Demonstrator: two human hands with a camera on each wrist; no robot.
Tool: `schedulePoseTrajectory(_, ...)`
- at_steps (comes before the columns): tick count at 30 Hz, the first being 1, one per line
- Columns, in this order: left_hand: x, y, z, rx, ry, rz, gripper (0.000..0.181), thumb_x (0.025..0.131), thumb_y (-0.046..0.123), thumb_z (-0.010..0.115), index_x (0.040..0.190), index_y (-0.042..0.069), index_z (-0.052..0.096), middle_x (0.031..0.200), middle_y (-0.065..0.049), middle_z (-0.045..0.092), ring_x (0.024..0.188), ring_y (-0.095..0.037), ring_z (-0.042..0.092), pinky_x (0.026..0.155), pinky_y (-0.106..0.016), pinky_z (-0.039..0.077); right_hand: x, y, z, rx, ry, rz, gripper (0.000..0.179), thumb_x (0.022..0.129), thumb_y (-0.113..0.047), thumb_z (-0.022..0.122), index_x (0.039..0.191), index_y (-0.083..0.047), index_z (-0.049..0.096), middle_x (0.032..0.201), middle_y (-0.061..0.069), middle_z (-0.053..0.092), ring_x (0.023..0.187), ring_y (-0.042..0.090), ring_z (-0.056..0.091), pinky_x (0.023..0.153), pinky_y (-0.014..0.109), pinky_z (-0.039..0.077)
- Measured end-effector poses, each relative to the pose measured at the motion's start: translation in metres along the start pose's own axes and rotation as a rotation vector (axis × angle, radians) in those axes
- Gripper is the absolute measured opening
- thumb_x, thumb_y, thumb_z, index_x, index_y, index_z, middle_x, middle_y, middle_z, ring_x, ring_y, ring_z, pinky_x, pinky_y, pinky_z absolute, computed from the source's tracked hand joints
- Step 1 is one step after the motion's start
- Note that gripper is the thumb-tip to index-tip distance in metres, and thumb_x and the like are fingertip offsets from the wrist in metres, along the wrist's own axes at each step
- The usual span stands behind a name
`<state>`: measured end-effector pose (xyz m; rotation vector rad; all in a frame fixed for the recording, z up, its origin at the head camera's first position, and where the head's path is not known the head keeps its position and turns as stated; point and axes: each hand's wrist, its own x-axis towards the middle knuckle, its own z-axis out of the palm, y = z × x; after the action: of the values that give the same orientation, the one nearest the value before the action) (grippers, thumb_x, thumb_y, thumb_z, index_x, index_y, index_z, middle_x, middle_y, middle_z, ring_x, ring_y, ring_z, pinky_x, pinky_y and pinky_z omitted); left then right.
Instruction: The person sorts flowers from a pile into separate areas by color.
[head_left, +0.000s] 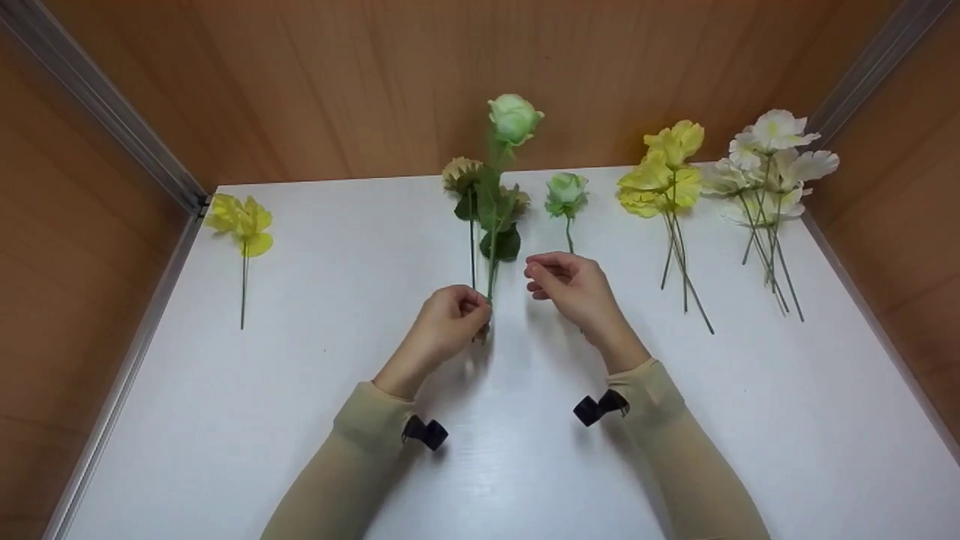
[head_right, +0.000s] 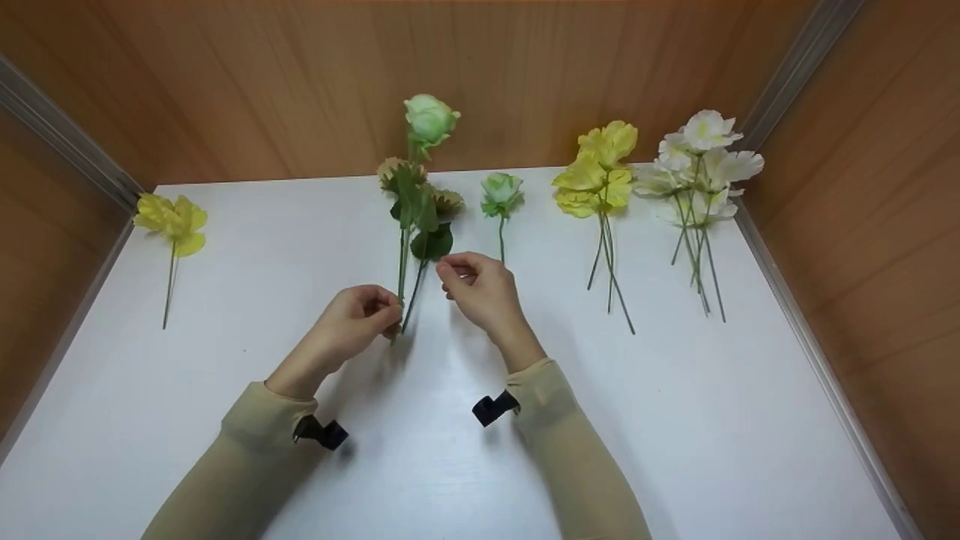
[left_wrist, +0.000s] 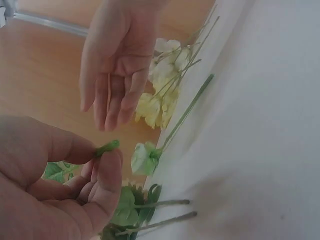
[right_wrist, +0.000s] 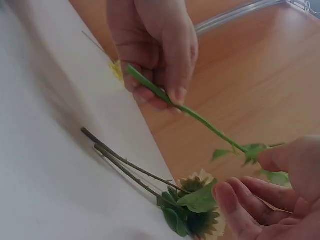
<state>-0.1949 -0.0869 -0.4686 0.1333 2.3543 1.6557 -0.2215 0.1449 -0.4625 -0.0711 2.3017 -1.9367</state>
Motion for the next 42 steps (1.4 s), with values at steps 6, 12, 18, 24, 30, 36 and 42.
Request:
schedulePoseTrajectory(6,-0.002,0.002,0.025,0.156,0.003,0.094,0.010,0.102,0.013,0.069,0.103,0.003,0.073,0.090,-0.004,0.072,0.078,-0.014,0.066,0.070,-0.028,0.054,-0.004,0.006,0.017,0.043,0.009,-0.058,0.029,0.106,-0.010,0.074,0.129,0.007,0.073,0.118,0.025,0.076,0.096,0.022,0.076,0.083,0.031,0.065)
schedulePoseTrajectory(12,-0.003,-0.002,0.038,0.227,0.031,0.163,0.008,0.100,0.012,0.070,0.100,0.004,0.071,0.089,-0.004,0.071,0.079,-0.014,0.065,0.072,-0.032,0.056,-0.007,0.009,0.025,0.091,0.046,-0.078,0.024,0.100,-0.006,0.081,0.121,0.004,0.076,0.106,0.014,0.079,0.088,0.019,0.077,0.081,0.033,0.066)
schedulePoseTrajectory(18,-0.004,-0.003,0.040,0.212,0.043,0.159,0.009,0.099,0.013,0.072,0.097,0.004,0.072,0.087,-0.003,0.071,0.076,-0.013,0.064,0.069,-0.029,0.054,-0.006,0.012,0.027,0.131,0.064,-0.093,0.020,0.099,-0.001,0.080,0.117,0.007,0.076,0.105,0.020,0.078,0.087,0.019,0.076,0.080,0.031,0.066)
schedulePoseTrajectory(24,-0.003,-0.002,0.038,0.167,0.025,0.140,0.011,0.101,0.014,0.073,0.097,0.005,0.077,0.084,-0.001,0.072,0.071,-0.012,0.063,0.063,-0.026,0.052,-0.005,0.011,0.025,0.168,0.070,-0.117,0.018,0.100,0.002,0.078,0.117,0.007,0.077,0.102,0.019,0.078,0.085,0.018,0.077,0.079,0.032,0.066)
schedulePoseTrajectory(30,-0.002,0.000,0.036,0.127,0.001,0.139,0.010,0.102,0.013,0.074,0.097,0.005,0.078,0.082,0.000,0.072,0.069,-0.011,0.064,0.061,-0.025,0.053,-0.005,0.011,0.025,0.161,0.062,-0.105,0.019,0.100,0.000,0.078,0.118,0.006,0.077,0.104,0.017,0.079,0.087,0.018,0.077,0.080,0.032,0.066)
schedulePoseTrajectory(36,-0.001,-0.001,0.033,0.115,-0.001,0.155,0.010,0.103,0.012,0.073,0.097,0.005,0.077,0.081,0.000,0.072,0.069,-0.011,0.065,0.061,-0.025,0.055,-0.006,0.011,0.025,0.142,0.026,-0.092,0.024,0.101,-0.002,0.078,0.123,0.007,0.075,0.108,0.020,0.077,0.087,0.018,0.076,0.081,0.032,0.066)
schedulePoseTrajectory(42,0.001,-0.003,0.030,0.086,-0.004,0.170,0.010,0.103,0.013,0.074,0.097,0.004,0.078,0.083,0.000,0.074,0.071,-0.011,0.068,0.063,-0.026,0.057,-0.004,0.009,0.024,0.172,0.032,-0.114,0.019,0.101,0.002,0.077,0.118,0.009,0.075,0.105,0.024,0.076,0.083,0.017,0.076,0.079,0.033,0.066)
